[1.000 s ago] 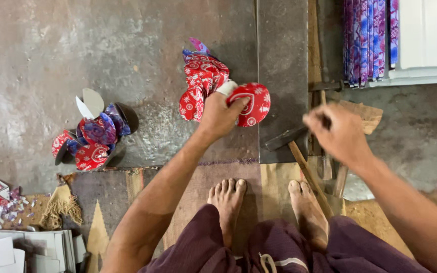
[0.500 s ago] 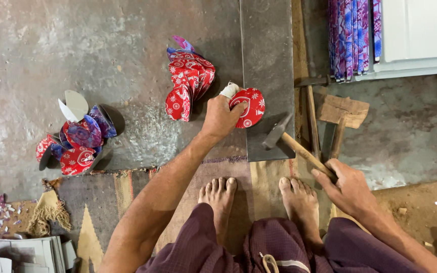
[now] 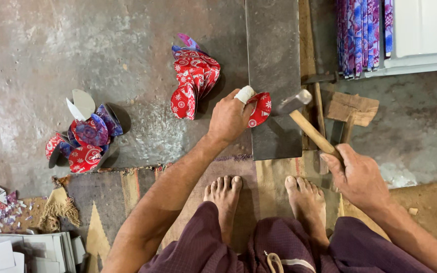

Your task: The person repeatedly hammers small patterned decorative pieces on a metal anvil using a hammer. They hold each piece with the left hand and strike it with the right hand, then place the finished piece into a nearby container.

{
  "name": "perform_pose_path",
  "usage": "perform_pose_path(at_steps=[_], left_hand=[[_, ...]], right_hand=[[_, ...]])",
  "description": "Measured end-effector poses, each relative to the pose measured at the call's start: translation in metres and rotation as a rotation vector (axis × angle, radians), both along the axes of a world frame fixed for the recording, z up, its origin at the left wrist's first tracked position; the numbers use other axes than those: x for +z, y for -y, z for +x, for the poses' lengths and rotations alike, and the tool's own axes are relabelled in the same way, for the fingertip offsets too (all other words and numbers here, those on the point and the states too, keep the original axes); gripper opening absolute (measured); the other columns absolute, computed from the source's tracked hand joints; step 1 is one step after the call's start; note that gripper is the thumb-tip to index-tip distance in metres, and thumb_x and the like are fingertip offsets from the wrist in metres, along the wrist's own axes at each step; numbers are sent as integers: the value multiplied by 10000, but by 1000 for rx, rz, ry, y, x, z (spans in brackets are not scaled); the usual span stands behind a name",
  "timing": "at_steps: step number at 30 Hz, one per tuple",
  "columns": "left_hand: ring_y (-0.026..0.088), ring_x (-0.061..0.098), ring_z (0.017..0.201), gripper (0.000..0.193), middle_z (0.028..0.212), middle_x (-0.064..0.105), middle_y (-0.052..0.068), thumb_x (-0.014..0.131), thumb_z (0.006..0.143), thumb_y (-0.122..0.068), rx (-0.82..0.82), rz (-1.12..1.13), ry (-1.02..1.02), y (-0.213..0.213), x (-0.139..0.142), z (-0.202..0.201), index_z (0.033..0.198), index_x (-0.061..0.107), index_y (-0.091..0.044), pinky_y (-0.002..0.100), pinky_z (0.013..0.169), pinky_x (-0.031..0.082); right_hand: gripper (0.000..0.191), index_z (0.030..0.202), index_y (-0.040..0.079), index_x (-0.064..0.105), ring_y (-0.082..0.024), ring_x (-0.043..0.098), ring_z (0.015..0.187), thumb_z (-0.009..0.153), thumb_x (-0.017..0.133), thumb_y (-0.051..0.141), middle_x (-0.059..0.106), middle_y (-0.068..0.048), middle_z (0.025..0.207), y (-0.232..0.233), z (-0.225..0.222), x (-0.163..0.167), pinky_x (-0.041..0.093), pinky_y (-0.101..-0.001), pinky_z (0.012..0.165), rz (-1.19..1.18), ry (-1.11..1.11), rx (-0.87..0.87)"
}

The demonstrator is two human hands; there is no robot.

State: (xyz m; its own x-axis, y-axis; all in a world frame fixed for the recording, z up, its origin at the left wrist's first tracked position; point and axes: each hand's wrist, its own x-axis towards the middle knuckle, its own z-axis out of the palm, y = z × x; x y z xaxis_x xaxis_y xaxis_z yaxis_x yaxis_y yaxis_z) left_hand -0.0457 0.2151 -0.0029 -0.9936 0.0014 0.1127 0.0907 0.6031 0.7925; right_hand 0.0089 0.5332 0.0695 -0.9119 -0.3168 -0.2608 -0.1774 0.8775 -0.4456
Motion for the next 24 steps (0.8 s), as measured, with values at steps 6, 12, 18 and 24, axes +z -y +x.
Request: perform_pose_path(at_steps=[6, 12, 18, 24], left_hand=[[416, 690, 869, 201, 1041, 703, 142, 666, 928, -155, -15, -30, 21, -5, -3, 0, 1126, 655, -124, 517, 728, 535], [418, 686, 848, 210, 1015, 690, 141, 668, 905, -126, -34, -54, 37, -5, -6, 3, 1113, 639, -122, 531, 718, 527], [419, 683, 832, 233, 1018, 680, 135, 650, 894, -108, -31, -69, 23, -7, -9, 3, 1126, 637, -128, 532, 702, 527], [408, 690, 820, 208, 1024, 680, 118, 649, 924, -123, -35, -101, 16, -10, -9, 2, 1130, 634, -138, 529, 693, 533]], right_hand=[[320, 995, 20, 560, -400, 643, 634, 986, 628, 333, 662, -196, 734, 21, -5, 8, 482, -500, 561, 63, -147, 100], [320, 979, 31, 564, -332, 623, 573, 1010, 603, 347, 646, -163, 708, 21, -3, 10, 481, -464, 539, 40, -192, 106], [345, 955, 53, 583, -274, 596, 470, 1017, 575, 392, 641, -121, 622, 21, -7, 6, 487, -430, 485, 203, -27, 98], [332, 969, 43, 559, -352, 621, 563, 1019, 595, 370, 628, -161, 677, 23, -7, 11, 473, -472, 525, 51, -197, 92]])
